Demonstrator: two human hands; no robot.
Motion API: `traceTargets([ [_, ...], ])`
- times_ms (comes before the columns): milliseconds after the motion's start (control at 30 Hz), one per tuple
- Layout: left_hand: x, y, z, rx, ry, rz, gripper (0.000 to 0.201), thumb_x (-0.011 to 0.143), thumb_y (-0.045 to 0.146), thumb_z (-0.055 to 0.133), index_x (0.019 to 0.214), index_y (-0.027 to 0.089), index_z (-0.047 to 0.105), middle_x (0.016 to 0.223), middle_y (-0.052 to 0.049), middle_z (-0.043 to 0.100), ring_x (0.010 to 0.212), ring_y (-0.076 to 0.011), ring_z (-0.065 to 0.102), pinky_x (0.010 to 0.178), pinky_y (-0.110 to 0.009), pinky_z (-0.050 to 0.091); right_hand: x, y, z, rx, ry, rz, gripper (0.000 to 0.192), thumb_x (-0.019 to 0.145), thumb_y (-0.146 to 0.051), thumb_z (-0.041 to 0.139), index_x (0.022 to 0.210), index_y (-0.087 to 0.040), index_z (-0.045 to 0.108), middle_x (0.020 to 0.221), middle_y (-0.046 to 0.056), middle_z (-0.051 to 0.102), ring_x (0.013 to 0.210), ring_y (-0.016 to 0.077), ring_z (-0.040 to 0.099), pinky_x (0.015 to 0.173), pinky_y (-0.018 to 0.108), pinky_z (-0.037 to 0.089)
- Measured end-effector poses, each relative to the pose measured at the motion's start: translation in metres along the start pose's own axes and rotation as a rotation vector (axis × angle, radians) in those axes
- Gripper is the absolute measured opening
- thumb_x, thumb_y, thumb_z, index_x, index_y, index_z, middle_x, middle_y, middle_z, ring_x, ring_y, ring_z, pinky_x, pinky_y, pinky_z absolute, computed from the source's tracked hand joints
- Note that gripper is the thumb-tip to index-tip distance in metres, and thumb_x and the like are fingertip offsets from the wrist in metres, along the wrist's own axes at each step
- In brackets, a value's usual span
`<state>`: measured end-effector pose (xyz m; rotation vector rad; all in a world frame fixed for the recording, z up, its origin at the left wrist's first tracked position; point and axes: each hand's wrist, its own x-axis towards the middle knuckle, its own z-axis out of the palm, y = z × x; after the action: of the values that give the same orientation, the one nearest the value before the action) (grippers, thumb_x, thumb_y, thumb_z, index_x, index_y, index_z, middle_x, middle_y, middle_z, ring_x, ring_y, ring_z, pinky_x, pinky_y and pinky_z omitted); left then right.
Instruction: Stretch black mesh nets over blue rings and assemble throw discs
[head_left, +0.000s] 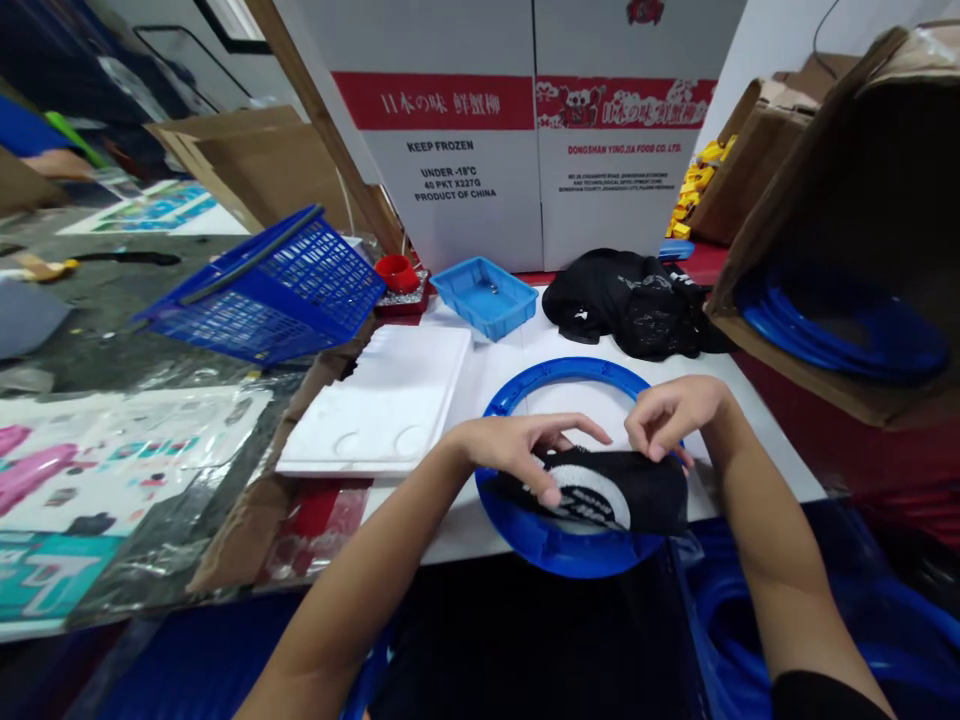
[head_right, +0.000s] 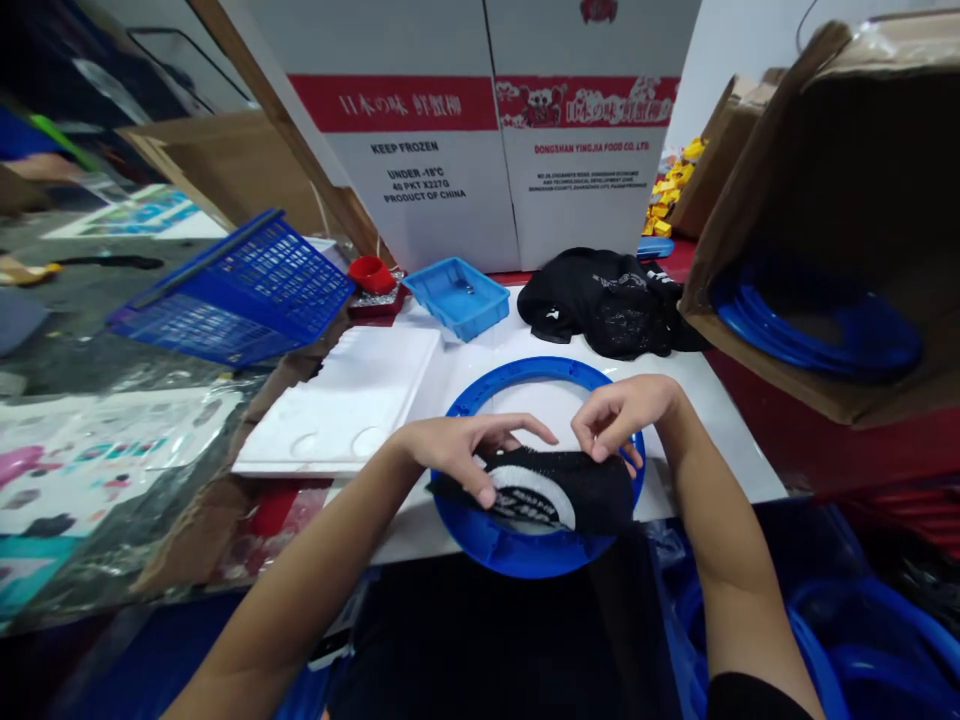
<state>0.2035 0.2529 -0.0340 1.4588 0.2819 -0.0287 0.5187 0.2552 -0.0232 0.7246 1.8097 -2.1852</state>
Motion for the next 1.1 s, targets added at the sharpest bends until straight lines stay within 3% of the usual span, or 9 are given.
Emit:
traceTargets([
  [100, -0.001, -0.003, -0.006, 0.131, -0.070, 0.056, 0.094, 0.074, 0.043, 0.094, 0.155, 0.024, 0.050, 0.121, -0.011, 0.076, 0.108, -0.0310, 0.075, 0.089, -0.039, 0.062, 0.007, -0.003, 0.004, -0.081, -0.003, 0.039, 0.046, 0.083, -0.056, 0.085, 0.092, -0.016, 0.066, 0.071, 0.000, 0.069, 0.059, 0.0155, 0.071, 0.055, 0.025, 0.062],
  [267, 0.011, -0.016, -0.018, 1.046, 0.763, 0.000, 0.045, 0.095, 0.013, 0.063, 0.141, 0.019, 0.061, 0.145, -0.017, 0.060, 0.130, -0.0326, 0.060, 0.108, -0.048, 0.051, 0.013, 0.003, -0.005, -0.288, 0.363, 0.165, 0.029, 0.086, -0.042, 0.078, 0.096, -0.019, 0.064, 0.078, -0.001, 0.067, 0.064, 0.0154, 0.066, 0.048, 0.023, 0.054],
  [333, 0.015, -0.015, -0.013, 1.323, 0.888, -0.052, 0.040, 0.098, 0.007, 0.052, 0.135, 0.014, 0.064, 0.149, -0.021, 0.054, 0.131, -0.0356, 0.056, 0.107, -0.052, 0.049, 0.013, 0.004, -0.007, -0.335, 0.404, 0.234, 0.028, 0.086, -0.040, 0.074, 0.102, -0.020, 0.065, 0.076, 0.000, 0.068, 0.062, 0.0163, 0.065, 0.047, 0.024, 0.051],
  [433, 0.022, -0.013, 0.009, 1.415, 0.710, -0.070, 0.024, 0.106, 0.024, 0.054, 0.120, 0.011, 0.068, 0.131, -0.020, 0.062, 0.117, -0.0339, 0.061, 0.099, -0.047, 0.051, 0.013, -0.001, -0.004, -0.368, 0.413, 0.277, 0.027, 0.088, -0.042, 0.069, 0.102, -0.020, 0.067, 0.071, 0.000, 0.068, 0.058, 0.0160, 0.062, 0.048, 0.025, 0.046],
  [600, 0.032, -0.021, 0.043, 1.372, 0.386, -0.105, 0.069, 0.089, 0.063, 0.078, 0.135, 0.014, 0.065, 0.137, -0.023, 0.060, 0.125, -0.0437, 0.058, 0.101, -0.054, 0.051, 0.012, -0.006, -0.004, -0.573, 0.726, 0.151, 0.032, 0.093, -0.051, 0.064, 0.095, -0.020, 0.071, 0.075, 0.001, 0.068, 0.065, 0.0155, 0.059, 0.062, 0.028, 0.044],
  [700, 0.027, -0.022, 0.031, 1.286, 0.247, -0.027, 0.055, 0.090, 0.039, 0.083, 0.138, 0.020, 0.065, 0.154, -0.019, 0.054, 0.142, -0.0422, 0.050, 0.114, -0.060, 0.043, 0.016, 0.006, -0.015, -0.773, 1.092, 0.081, 0.042, 0.093, -0.053, 0.068, 0.122, -0.023, 0.070, 0.099, 0.005, 0.072, 0.086, 0.0225, 0.066, 0.080, 0.034, 0.051],
  [800, 0.017, -0.018, 0.009, 1.170, 0.100, 0.020, 0.050, 0.086, 0.004, 0.071, 0.130, 0.027, 0.071, 0.166, -0.010, 0.046, 0.158, -0.0354, 0.037, 0.124, -0.061, 0.033, 0.022, 0.022, -0.027, -0.910, 1.152, 0.099, 0.057, 0.093, -0.050, 0.071, 0.142, -0.023, 0.061, 0.127, 0.013, 0.068, 0.115, 0.0314, 0.067, 0.102, 0.044, 0.052],
  [1000, 0.029, -0.021, 0.019, 1.221, 0.686, -0.168, 0.034, 0.104, 0.016, 0.053, 0.133, 0.014, 0.069, 0.147, -0.020, 0.061, 0.136, -0.0340, 0.058, 0.114, -0.051, 0.048, 0.033, 0.025, -0.031, -0.921, 1.080, 0.216, 0.056, 0.097, -0.040, 0.064, 0.147, -0.017, 0.056, 0.137, 0.018, 0.066, 0.127, 0.0365, 0.064, 0.111, 0.049, 0.049],
  [1100, 0.038, -0.030, 0.032, 1.243, 0.653, -0.278, 0.067, 0.102, 0.054, 0.064, 0.150, 0.008, 0.057, 0.158, -0.031, 0.049, 0.150, -0.0473, 0.044, 0.119, -0.063, 0.039, 0.034, 0.018, -0.024, -0.907, 1.053, 0.239, 0.058, 0.096, -0.039, 0.064, 0.149, -0.018, 0.054, 0.138, 0.019, 0.066, 0.127, 0.0363, 0.064, 0.109, 0.047, 0.050],
])
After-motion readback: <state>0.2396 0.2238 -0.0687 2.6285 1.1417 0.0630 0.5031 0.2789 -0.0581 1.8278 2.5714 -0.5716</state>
